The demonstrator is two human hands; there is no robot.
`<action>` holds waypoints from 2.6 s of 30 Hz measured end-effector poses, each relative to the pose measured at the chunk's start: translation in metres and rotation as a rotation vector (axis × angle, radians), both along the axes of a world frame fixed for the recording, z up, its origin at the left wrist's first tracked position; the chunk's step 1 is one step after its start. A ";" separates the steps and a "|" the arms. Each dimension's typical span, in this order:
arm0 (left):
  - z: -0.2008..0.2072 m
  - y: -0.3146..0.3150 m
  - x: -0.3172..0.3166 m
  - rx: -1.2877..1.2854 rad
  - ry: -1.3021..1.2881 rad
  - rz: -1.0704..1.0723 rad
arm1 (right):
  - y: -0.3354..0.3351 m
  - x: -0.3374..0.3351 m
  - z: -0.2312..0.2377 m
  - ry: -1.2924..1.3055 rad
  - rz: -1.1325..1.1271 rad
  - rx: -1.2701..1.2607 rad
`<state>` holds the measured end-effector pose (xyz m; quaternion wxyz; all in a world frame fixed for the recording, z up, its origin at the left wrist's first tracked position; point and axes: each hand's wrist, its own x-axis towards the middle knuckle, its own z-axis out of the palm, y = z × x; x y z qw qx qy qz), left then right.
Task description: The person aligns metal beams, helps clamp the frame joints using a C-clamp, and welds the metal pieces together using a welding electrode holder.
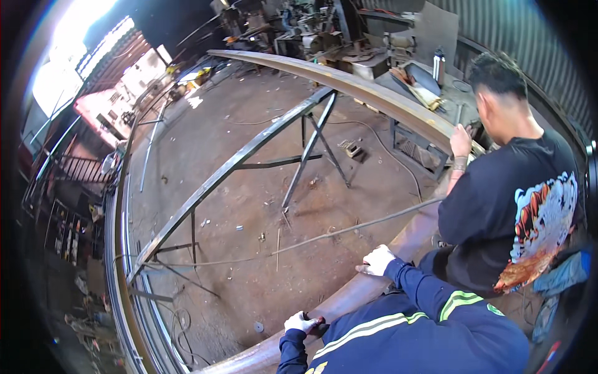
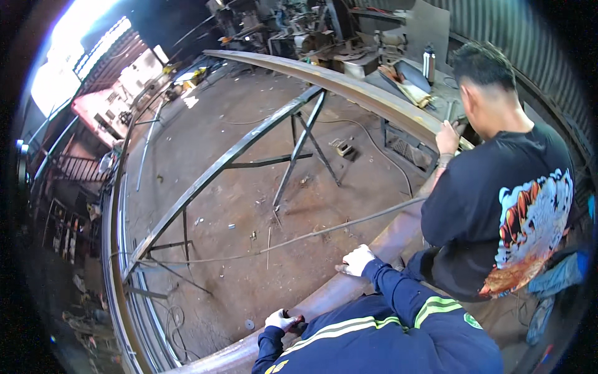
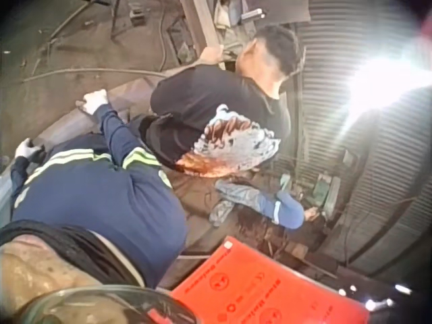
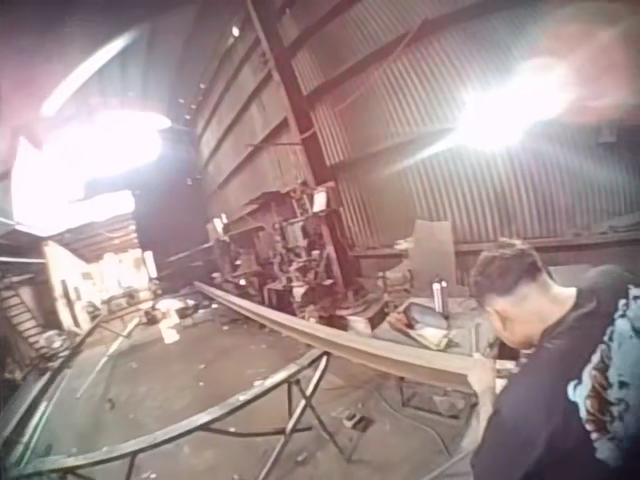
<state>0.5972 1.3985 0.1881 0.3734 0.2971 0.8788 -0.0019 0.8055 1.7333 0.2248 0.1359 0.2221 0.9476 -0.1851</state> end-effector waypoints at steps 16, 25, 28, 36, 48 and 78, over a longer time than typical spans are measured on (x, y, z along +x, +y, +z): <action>-0.004 -0.001 0.002 -0.033 -0.010 0.070 | 0.002 0.006 -0.013 0.021 0.018 -0.026; 0.009 0.014 0.004 -0.041 -0.011 0.064 | 0.010 0.007 -0.009 0.031 0.014 -0.034; 0.002 0.009 0.000 -0.053 -0.011 0.053 | 0.009 0.006 -0.001 0.027 0.027 -0.021; 0.004 0.003 0.000 -0.076 -0.039 -0.001 | 0.002 0.011 0.000 0.074 0.038 0.025; 0.022 0.013 0.005 -0.154 -0.095 -0.003 | 0.007 0.011 -0.007 0.024 0.034 -0.041; 0.393 0.275 0.138 1.403 -1.371 -1.271 | 0.008 0.015 -0.017 0.287 0.049 0.007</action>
